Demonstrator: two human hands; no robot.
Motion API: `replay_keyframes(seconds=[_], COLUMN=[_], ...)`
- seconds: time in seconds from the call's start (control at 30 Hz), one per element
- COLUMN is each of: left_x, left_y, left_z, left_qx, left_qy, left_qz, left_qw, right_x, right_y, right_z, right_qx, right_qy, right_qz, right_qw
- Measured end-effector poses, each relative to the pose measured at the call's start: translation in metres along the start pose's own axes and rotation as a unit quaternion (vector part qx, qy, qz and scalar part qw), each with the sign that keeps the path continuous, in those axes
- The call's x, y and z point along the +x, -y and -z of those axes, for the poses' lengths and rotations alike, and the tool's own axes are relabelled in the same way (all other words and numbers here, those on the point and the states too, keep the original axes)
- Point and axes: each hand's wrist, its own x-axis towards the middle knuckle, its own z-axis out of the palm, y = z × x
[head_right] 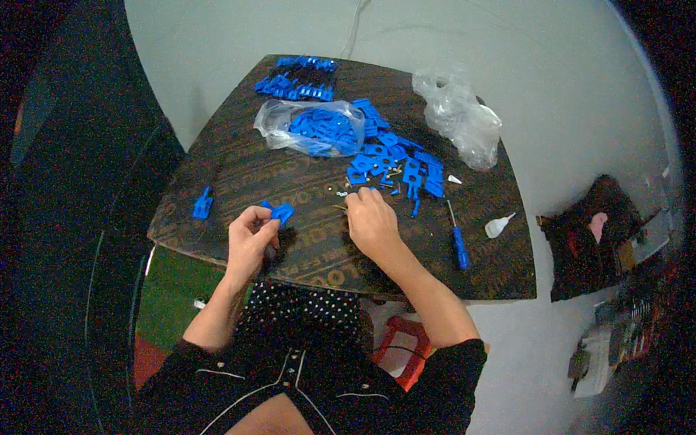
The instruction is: The person assembles small blue plastic components by joining them together with a screwdriver.
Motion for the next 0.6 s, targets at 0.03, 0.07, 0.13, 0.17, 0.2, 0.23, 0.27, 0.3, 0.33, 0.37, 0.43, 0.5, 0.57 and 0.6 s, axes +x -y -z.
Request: replay_keyframes(seconds=[0.03,0.07,0.13,0.17,0.2,0.23,0.27,0.3,0.33,0.37,0.43,0.5,0.57,0.6], left_x=[0.0,0.0,0.001,0.003,0.004,0.005,0.006,0.007,0.007,0.007,0.008,0.009,0.008,0.008], left_y=[-0.002,-0.004,-0.005,-0.002,0.001,0.002,0.004,0.004,0.004,0.003,0.004,0.006,0.005,0.004], left_z=[0.0,0.0,0.0,0.001,0.001,0.002,0.002,0.003,0.003,0.004,0.004,0.007,0.007,0.006], left_qx=[0.001,-0.005,-0.011,-0.031,-0.051,-0.051,-0.067,-0.082,-0.082,-0.086,-0.091,-0.088,-0.101,-0.115], left_qy=[-0.004,-0.003,-0.006,-0.007,-0.007,-0.008,-0.004,0.0,0.0,-0.002,-0.004,0.008,-0.001,-0.007], left_qz=[0.001,0.02,0.04,0.028,0.014,0.014,0.017,0.02,0.019,0.022,0.023,0.028,0.027,0.026], left_qw=[1.0,1.0,0.999,0.999,0.999,0.999,0.998,0.996,0.996,0.996,0.996,0.996,0.994,0.993], right_x=[0.0,0.0,0.0,0.0,0.0,0.0,0.0,0.0,0.0,0.0,0.001,0.001,0.003,0.003], right_y=[0.0,0.0,0.0,0.001,0.001,0.001,0.001,0.002,0.005,0.007,0.011,0.019,0.034,0.041], right_z=[-0.002,-0.004,-0.004,-0.005,-0.006,-0.008,-0.009,-0.009,-0.009,-0.008,-0.005,0.0,0.006,0.01], right_qx=[-0.011,-0.022,-0.02,-0.02,-0.02,-0.018,-0.016,-0.016,-0.008,0.0,0.034,0.069,0.213,0.213], right_qy=[0.004,0.008,0.0,-0.009,-0.009,-0.011,-0.012,-0.012,-0.017,-0.023,-0.028,-0.033,-0.057,-0.057], right_qz=[0.004,0.007,0.012,0.015,0.016,0.013,0.009,0.01,0.014,0.017,0.015,0.013,-0.025,-0.025], right_qw=[1.0,1.0,1.0,1.0,1.0,1.0,1.0,1.0,1.0,1.0,0.999,0.997,0.975,0.975])
